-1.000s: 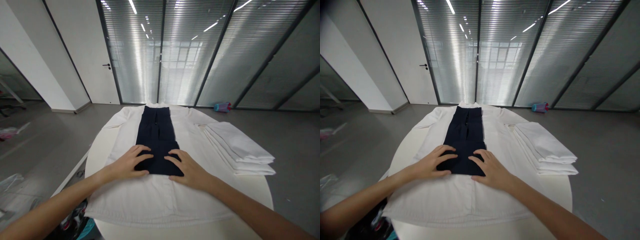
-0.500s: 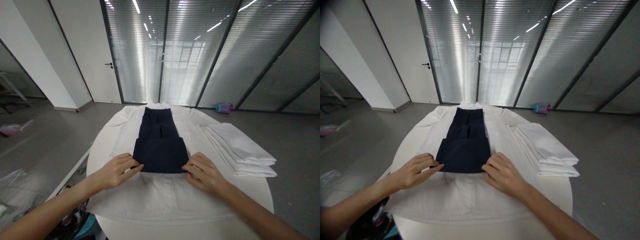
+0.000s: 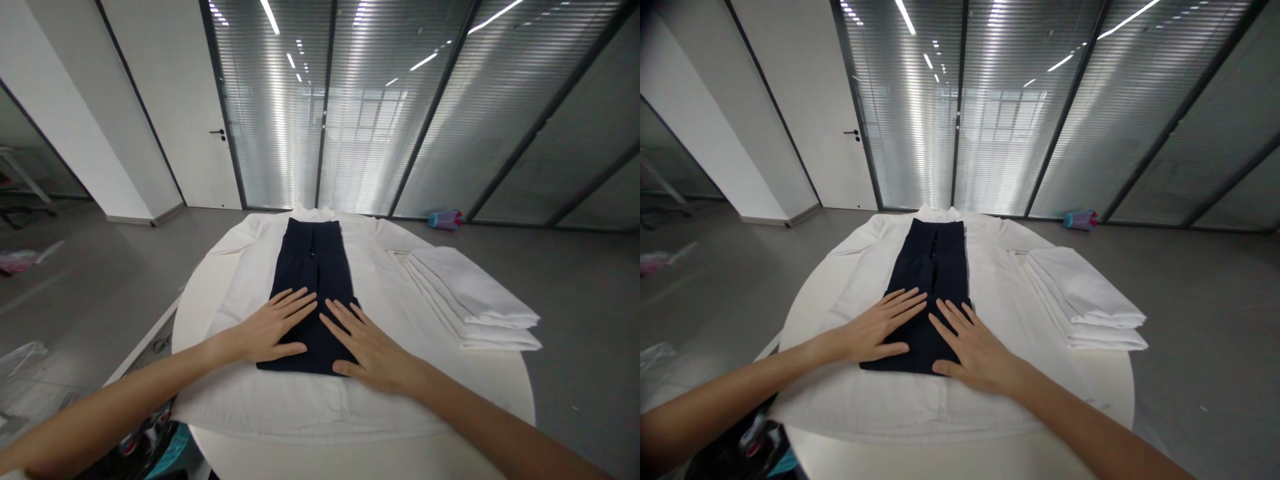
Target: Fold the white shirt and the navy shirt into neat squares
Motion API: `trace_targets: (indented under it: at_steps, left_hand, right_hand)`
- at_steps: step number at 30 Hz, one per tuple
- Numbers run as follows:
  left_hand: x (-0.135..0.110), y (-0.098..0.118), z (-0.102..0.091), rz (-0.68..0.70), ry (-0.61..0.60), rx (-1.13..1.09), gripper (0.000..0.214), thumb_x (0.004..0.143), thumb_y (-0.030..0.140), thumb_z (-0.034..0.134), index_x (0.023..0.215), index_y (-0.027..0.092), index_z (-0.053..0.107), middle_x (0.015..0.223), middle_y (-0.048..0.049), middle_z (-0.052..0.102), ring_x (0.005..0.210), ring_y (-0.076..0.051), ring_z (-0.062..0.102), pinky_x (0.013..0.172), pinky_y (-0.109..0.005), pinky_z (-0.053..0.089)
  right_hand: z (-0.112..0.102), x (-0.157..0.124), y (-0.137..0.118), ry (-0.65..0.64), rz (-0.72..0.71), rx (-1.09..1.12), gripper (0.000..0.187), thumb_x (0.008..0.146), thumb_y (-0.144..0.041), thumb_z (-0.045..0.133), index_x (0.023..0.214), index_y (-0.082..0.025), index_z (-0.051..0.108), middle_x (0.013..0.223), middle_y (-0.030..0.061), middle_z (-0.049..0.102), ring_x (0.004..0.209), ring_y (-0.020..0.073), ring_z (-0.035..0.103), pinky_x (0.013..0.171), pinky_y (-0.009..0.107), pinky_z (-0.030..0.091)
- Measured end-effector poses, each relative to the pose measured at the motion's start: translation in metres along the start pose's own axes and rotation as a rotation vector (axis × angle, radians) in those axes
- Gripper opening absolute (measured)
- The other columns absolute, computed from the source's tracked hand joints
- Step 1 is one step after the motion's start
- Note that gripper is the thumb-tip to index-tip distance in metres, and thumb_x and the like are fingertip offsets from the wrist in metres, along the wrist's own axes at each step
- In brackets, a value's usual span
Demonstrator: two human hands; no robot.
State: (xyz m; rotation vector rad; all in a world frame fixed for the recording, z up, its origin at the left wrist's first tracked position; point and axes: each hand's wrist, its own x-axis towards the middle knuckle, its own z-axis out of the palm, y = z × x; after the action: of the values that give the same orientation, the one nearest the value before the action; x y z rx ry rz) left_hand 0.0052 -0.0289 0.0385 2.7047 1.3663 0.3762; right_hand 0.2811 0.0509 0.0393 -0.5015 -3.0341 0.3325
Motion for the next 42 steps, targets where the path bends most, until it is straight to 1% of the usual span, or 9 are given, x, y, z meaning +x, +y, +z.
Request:
trace_targets:
  at_steps: [4, 13, 18, 20, 23, 27, 29, 35, 42]
  left_hand:
    - [-0.003, -0.007, 0.017, -0.045, -0.075, -0.023, 0.081, 0.098, 0.06, 0.049, 0.163, 0.022, 0.017, 0.167, -0.0137, 0.023, 0.155, -0.032, 0.018, 0.124, -0.058, 0.019]
    - [-0.009, -0.005, 0.021, -0.1, -0.056, -0.008, 0.083, 0.097, 0.06, 0.052, 0.163, 0.024, 0.016, 0.168, -0.0145, 0.019, 0.155, -0.034, 0.016, 0.123, -0.063, 0.017]
    - [-0.002, -0.014, 0.015, -0.109, 0.005, -0.045, 0.064, 0.101, 0.053, 0.048, 0.158, 0.027, 0.034, 0.163, -0.0107, 0.036, 0.151, -0.03, 0.032, 0.121, -0.056, 0.03]
    - [0.014, -0.034, 0.006, -0.18, 0.124, -0.066, 0.051, 0.103, 0.047, 0.044, 0.149, 0.024, 0.048, 0.156, -0.0101, 0.048, 0.144, -0.027, 0.044, 0.117, -0.05, 0.039]
    - [0.056, -0.085, -0.01, -0.331, 0.316, -0.059, 0.046, 0.101, 0.043, 0.049, 0.137, 0.018, 0.059, 0.148, -0.0126, 0.055, 0.134, -0.026, 0.055, 0.115, -0.045, 0.042]
    - [0.123, -0.156, -0.017, -0.584, 0.309, 0.075, 0.044, 0.1, 0.033, 0.048, 0.138, 0.014, 0.058, 0.151, -0.0133, 0.051, 0.139, -0.023, 0.05, 0.119, -0.034, 0.037]
    - [0.15, -0.18, -0.012, -0.651, 0.293, 0.123, 0.046, 0.102, 0.034, 0.044, 0.141, 0.013, 0.055, 0.152, -0.0152, 0.049, 0.142, -0.025, 0.046, 0.119, -0.038, 0.036]
    - [0.196, -0.214, 0.011, -0.636, 0.222, 0.2, 0.053, 0.106, 0.044, 0.03, 0.149, 0.018, 0.047, 0.164, -0.0136, 0.033, 0.155, -0.029, 0.02, 0.124, -0.052, 0.016]
    - [0.206, -0.238, 0.026, -0.647, 0.012, 0.153, 0.06, 0.104, 0.052, 0.029, 0.157, 0.024, 0.036, 0.166, -0.0094, 0.031, 0.153, -0.029, 0.028, 0.121, -0.053, 0.022]
  right_hand:
    - [0.011, -0.004, 0.006, 0.006, 0.049, 0.03, 0.085, 0.099, -0.068, 0.039, 0.163, -0.017, 0.017, 0.168, 0.0169, 0.01, 0.156, 0.0326, 0.01, 0.125, 0.059, 0.017]
    - [0.016, -0.002, 0.013, 0.074, 0.132, -0.015, 0.085, 0.1, -0.066, 0.039, 0.163, -0.015, 0.013, 0.168, 0.0184, 0.009, 0.156, 0.0332, 0.006, 0.125, 0.06, 0.016]
    - [0.012, 0.0, 0.014, 0.006, 0.17, 0.021, 0.082, 0.1, -0.066, 0.037, 0.162, -0.013, 0.025, 0.166, 0.0198, 0.018, 0.155, 0.0329, 0.015, 0.125, 0.059, 0.017]
    - [0.01, 0.002, 0.015, 0.039, 0.188, 0.033, 0.076, 0.102, -0.063, 0.034, 0.161, -0.015, 0.027, 0.167, 0.0177, 0.016, 0.156, 0.032, 0.012, 0.125, 0.06, 0.016]
    - [0.007, 0.005, 0.016, 0.131, 0.217, 0.046, 0.071, 0.104, -0.06, 0.033, 0.161, -0.019, 0.028, 0.169, 0.0142, 0.011, 0.156, 0.0312, 0.005, 0.125, 0.061, 0.016]
    - [0.004, 0.005, 0.016, 0.114, 0.197, 0.111, 0.068, 0.104, -0.058, 0.034, 0.162, -0.022, 0.026, 0.169, 0.0125, 0.011, 0.156, 0.031, 0.006, 0.125, 0.061, 0.019]
    - [0.002, 0.002, 0.016, 0.079, 0.199, 0.139, 0.068, 0.104, -0.058, 0.035, 0.162, -0.023, 0.027, 0.169, 0.0116, 0.011, 0.156, 0.0314, 0.007, 0.125, 0.06, 0.021]
    - [-0.001, -0.003, 0.019, 0.089, 0.222, 0.182, 0.065, 0.104, -0.055, 0.039, 0.161, -0.026, 0.029, 0.169, 0.0098, 0.015, 0.156, 0.0317, 0.009, 0.124, 0.059, 0.024]
    - [-0.002, -0.006, 0.024, 0.025, 0.211, 0.187, 0.068, 0.101, -0.058, 0.045, 0.159, -0.025, 0.034, 0.169, 0.013, 0.013, 0.156, 0.0346, 0.011, 0.124, 0.059, 0.025]
